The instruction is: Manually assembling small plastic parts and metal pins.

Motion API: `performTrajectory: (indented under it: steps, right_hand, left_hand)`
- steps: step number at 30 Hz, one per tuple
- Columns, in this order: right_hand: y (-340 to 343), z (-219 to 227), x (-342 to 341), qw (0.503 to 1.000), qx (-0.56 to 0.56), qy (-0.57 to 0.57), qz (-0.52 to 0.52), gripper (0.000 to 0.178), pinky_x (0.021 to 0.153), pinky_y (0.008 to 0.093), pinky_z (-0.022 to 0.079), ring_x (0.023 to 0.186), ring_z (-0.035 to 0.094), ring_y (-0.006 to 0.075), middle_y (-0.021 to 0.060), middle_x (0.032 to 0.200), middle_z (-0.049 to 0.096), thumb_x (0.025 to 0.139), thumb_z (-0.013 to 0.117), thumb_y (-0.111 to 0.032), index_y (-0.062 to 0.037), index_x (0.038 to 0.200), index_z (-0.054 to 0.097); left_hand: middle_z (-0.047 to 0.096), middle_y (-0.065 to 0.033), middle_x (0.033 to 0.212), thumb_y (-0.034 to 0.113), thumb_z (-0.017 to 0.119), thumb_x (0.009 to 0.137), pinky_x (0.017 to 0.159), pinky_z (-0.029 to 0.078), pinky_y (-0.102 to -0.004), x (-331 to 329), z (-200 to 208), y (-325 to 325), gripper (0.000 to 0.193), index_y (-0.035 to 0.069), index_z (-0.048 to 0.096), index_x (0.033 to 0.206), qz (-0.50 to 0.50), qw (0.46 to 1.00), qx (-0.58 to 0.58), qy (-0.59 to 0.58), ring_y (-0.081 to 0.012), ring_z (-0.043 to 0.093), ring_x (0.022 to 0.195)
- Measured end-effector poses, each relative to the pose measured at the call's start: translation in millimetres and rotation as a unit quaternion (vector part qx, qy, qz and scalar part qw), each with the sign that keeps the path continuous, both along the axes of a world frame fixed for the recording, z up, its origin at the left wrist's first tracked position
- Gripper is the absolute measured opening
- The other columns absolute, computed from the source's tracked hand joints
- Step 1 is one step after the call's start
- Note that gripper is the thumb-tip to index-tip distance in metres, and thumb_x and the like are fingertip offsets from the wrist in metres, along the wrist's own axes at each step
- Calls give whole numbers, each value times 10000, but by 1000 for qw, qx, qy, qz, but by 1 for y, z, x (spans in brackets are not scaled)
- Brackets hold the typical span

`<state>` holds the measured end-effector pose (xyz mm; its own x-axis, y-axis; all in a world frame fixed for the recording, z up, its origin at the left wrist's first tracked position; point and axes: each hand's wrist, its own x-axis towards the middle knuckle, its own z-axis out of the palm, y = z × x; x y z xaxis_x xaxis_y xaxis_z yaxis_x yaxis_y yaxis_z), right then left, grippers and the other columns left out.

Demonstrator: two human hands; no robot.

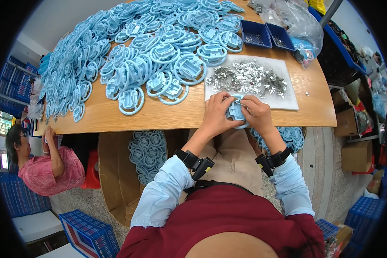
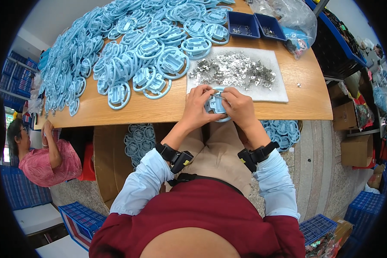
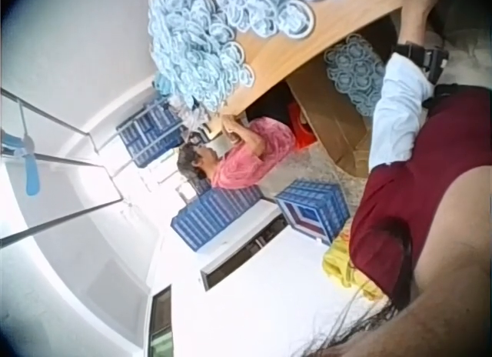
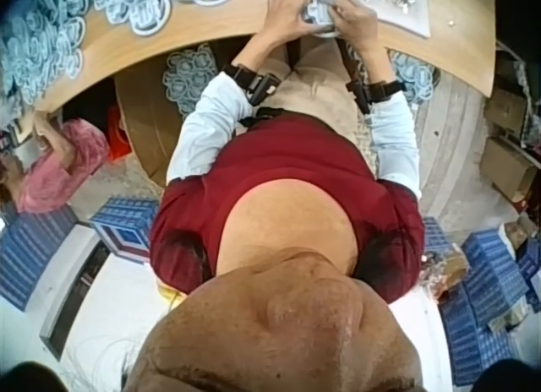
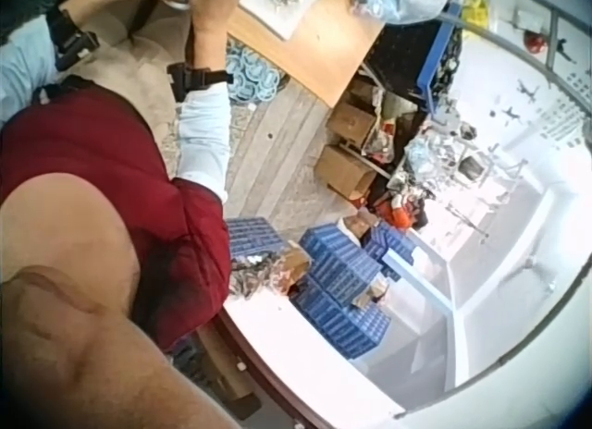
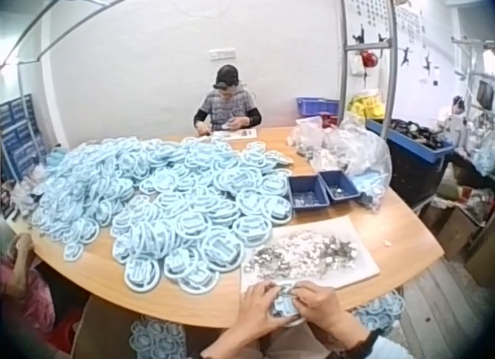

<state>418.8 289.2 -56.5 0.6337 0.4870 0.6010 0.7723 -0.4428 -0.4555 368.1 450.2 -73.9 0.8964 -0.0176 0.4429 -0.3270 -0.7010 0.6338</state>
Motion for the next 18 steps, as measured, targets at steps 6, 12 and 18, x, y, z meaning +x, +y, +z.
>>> performTrajectory:
  steps: [6,12,18]
  right_hand:
    - [4,-6,-1,1000,19,4,-14,129,559,323,496,633,609,251,51,866,617,693,635,-38,-70,817,619]
    - [8,-9,-2,999,30,20,-19,129,556,320,492,626,607,247,56,863,612,692,633,-35,-65,817,620]
    - [11,-9,-6,993,26,84,-76,149,561,343,486,650,599,266,74,851,592,698,632,-43,-53,846,615]
  left_hand:
    - [485,-93,1104,337,795,529,867,358,-393,-1,1,0,619,52,585,1037,0,1000,-4,2,-282,451,1025]
    - [485,-90,1105,330,791,531,863,357,-392,-1,0,0,609,58,586,1035,5,1000,-2,4,-282,449,1027]
    - [484,-87,1105,304,779,536,865,353,-391,-2,1,0,593,52,584,1036,4,1000,-10,8,-285,447,1023]
